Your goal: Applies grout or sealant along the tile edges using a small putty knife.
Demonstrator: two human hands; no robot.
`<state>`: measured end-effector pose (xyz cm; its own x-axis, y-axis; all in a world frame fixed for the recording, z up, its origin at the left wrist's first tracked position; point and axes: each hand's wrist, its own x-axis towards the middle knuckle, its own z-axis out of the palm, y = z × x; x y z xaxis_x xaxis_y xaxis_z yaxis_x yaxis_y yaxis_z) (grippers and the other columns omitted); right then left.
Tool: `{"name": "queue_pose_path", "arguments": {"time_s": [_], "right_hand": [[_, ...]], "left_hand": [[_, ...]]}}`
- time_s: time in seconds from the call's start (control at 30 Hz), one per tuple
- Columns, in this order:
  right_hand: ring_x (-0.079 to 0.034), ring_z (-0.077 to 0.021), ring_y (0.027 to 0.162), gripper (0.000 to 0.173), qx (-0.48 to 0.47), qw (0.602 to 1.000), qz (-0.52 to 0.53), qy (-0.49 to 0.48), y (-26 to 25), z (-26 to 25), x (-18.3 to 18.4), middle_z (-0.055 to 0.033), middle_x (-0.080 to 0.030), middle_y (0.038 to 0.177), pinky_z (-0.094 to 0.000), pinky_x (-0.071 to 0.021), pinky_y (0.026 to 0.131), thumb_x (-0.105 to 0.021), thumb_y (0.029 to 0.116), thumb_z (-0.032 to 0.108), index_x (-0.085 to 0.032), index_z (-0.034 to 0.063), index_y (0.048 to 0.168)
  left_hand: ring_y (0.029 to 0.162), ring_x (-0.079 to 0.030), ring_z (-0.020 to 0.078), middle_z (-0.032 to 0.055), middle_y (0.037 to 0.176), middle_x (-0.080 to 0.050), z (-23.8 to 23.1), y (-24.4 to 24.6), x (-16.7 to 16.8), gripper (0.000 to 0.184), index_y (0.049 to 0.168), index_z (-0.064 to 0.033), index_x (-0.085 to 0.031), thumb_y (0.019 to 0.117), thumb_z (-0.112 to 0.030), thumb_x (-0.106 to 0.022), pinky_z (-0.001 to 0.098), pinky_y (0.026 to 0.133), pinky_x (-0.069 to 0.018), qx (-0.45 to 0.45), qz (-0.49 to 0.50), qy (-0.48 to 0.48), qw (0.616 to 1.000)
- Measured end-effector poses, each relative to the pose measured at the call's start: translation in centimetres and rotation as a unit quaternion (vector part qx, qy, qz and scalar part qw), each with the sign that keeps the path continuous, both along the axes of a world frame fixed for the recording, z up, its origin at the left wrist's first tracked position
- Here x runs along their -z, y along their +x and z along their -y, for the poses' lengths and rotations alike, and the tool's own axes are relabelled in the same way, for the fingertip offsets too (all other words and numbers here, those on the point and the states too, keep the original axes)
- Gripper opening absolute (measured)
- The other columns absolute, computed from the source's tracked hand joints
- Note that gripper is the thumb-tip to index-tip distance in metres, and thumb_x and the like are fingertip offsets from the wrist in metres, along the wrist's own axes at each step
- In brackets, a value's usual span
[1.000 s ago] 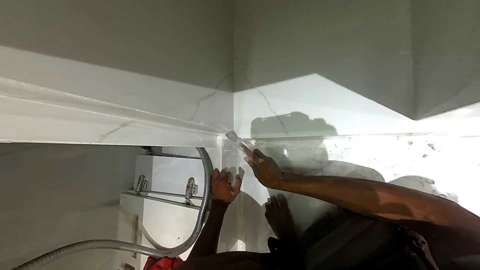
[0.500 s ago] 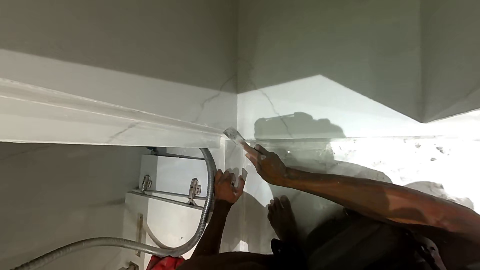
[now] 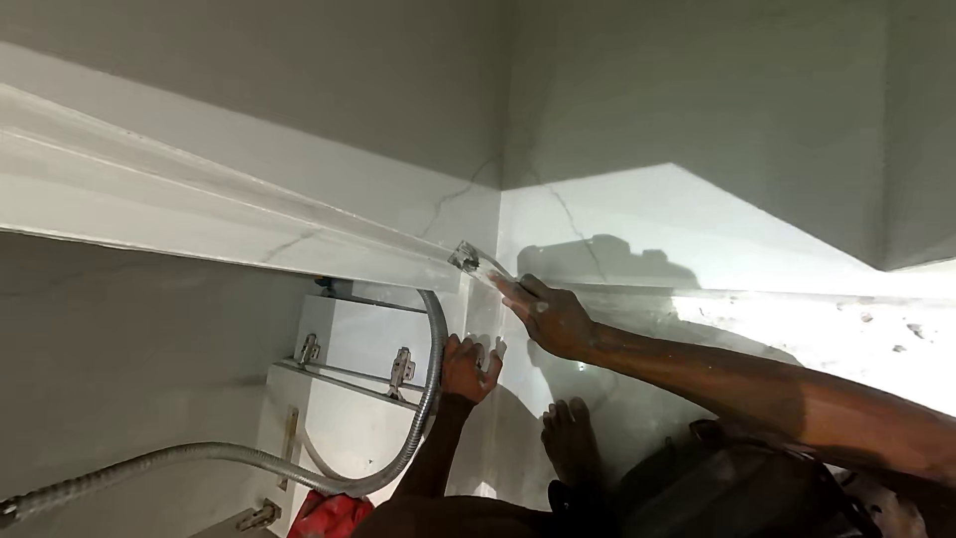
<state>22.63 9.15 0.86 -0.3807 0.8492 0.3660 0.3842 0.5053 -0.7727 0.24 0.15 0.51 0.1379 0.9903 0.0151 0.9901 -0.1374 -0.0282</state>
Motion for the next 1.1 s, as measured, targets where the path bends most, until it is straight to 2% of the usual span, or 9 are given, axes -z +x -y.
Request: {"name": "queue_pose_path", "arguments": {"time_s": [0.13,0.27,0.4,0.53,0.57,0.67,0.77,0.87,1.1], "right_hand": [[-0.065,-0.0249,0.066,0.045,0.012,0.999,-0.037,0.032,-0.5,-0.4,-1.5,-0.0165,-0.066,0.106,-0.0389,-0.0555,0.054,-0.054,0.1066,0.021,-0.054,0.0184,0.151],[-0.067,-0.0259,0.071,0.045,0.003,1.0,0.0,0.006,-0.1,0.2,-0.5,-0.015,-0.064,0.105,-0.0403,-0.0568,0.058,-0.052,0.1071,0.021,-0.053,0.0177,0.152],[-0.065,-0.0257,0.068,0.043,0.019,0.998,-0.046,0.045,-0.3,-1.1,-3.8,-0.0157,-0.066,0.104,-0.0392,-0.0552,0.054,-0.052,0.1072,0.023,-0.056,0.0157,0.149],[-0.07,-0.0335,0.098,0.054,-0.051,0.993,0.045,-0.095,5.9,-4.1,-9.0,-0.0173,-0.068,0.121,-0.0546,-0.0562,0.084,-0.049,0.1072,0.03,-0.042,0.0121,0.158],[-0.069,-0.036,0.098,0.059,-0.068,0.986,0.103,-0.113,7.7,-5.2,-10.2,-0.0189,-0.068,0.119,-0.0579,-0.0552,0.084,-0.054,0.1036,0.028,-0.038,0.0095,0.157],[-0.068,-0.0403,0.087,0.04,-0.121,0.947,0.294,-0.044,10.9,-8.2,-13.0,-0.0176,-0.068,0.099,-0.0615,-0.0522,0.068,-0.061,0.0981,0.02,-0.056,0.0119,0.137],[-0.067,-0.0433,0.098,0.027,-0.138,0.904,0.405,-0.01,9.9,-9.4,-16.4,-0.0183,-0.071,0.102,-0.0658,-0.0482,0.078,-0.064,0.1003,0.022,-0.072,0.0213,0.126],[-0.065,-0.0428,0.1,0.017,-0.157,0.896,0.413,0.036,7.5,-9.5,-18.5,-0.019,-0.069,0.101,-0.0641,-0.0463,0.082,-0.066,0.0983,0.019,-0.072,0.0108,0.111],[-0.063,-0.0435,0.105,0.019,-0.178,0.893,0.406,0.079,5.1,-8.8,-22.6,-0.0207,-0.066,0.107,-0.062,-0.0467,0.082,-0.068,0.0953,0.014,-0.07,0.0073,0.112]], "left_hand": [[0.096,-0.067,0.0345,0.0126,0.08,-0.068,0.5,-0.1,0.2,0.044,0.068,-0.0067,-0.065,0.0914,-0.043,-0.057,0.0476,0.106,-0.0441,-0.007,-0.004,-0.01,1.0],[0.089,-0.065,0.0343,0.0118,0.076,-0.066,0.1,-0.2,0.2,0.042,0.066,-0.0073,-0.064,0.0901,-0.041,-0.058,0.0466,0.096,-0.0488,0.01,-0.012,0.009,1.0],[0.09,-0.065,0.0336,0.0113,0.076,-0.065,0.5,-0.1,0.1,0.041,0.066,-0.0073,-0.063,0.0903,-0.041,-0.058,0.0463,0.096,-0.0481,0.002,-0.007,-0.001,1.0],[0.098,-0.065,0.0369,0.0149,0.085,-0.069,0.2,0.2,-0.3,0.042,0.072,-0.0049,-0.067,0.091,-0.041,-0.057,0.048,0.095,-0.0499,-0.02,0.009,-0.033,0.999],[0.1,-0.066,0.0378,0.0161,0.088,-0.07,0.2,0.2,-0.5,0.043,0.076,-0.0038,-0.069,0.0922,-0.042,-0.057,0.0492,0.095,-0.0502,-0.029,0.012,-0.048,0.998],[0.1,-0.064,0.037,0.0152,0.088,-0.069,0.3,-0.1,-0.3,0.045,0.079,-0.0035,-0.07,0.0946,-0.044,-0.056,0.0501,0.092,-0.0511,-0.043,0.013,-0.08,0.996],[0.096,-0.064,0.0363,0.0131,0.083,-0.067,0.4,-0.3,0.2,0.042,0.074,-0.0049,-0.068,0.0919,-0.042,-0.059,0.0508,0.088,-0.0521,-0.028,0.02,-0.048,0.998],[0.096,-0.064,0.037,0.0133,0.082,-0.067,0.4,-0.2,0.1,0.043,0.072,-0.0048,-0.067,0.0919,-0.042,-0.059,0.0511,0.091,-0.0507,-0.025,0.016,-0.048,0.998],[0.087,-0.063,0.0337,0.0105,0.075,-0.064,0.6,-0.7,0.8,0.044,0.065,-0.0078,-0.061,0.0915,-0.043,-0.057,0.0486,0.083,-0.0511,-0.006,0.018,-0.007,1.0]]}}
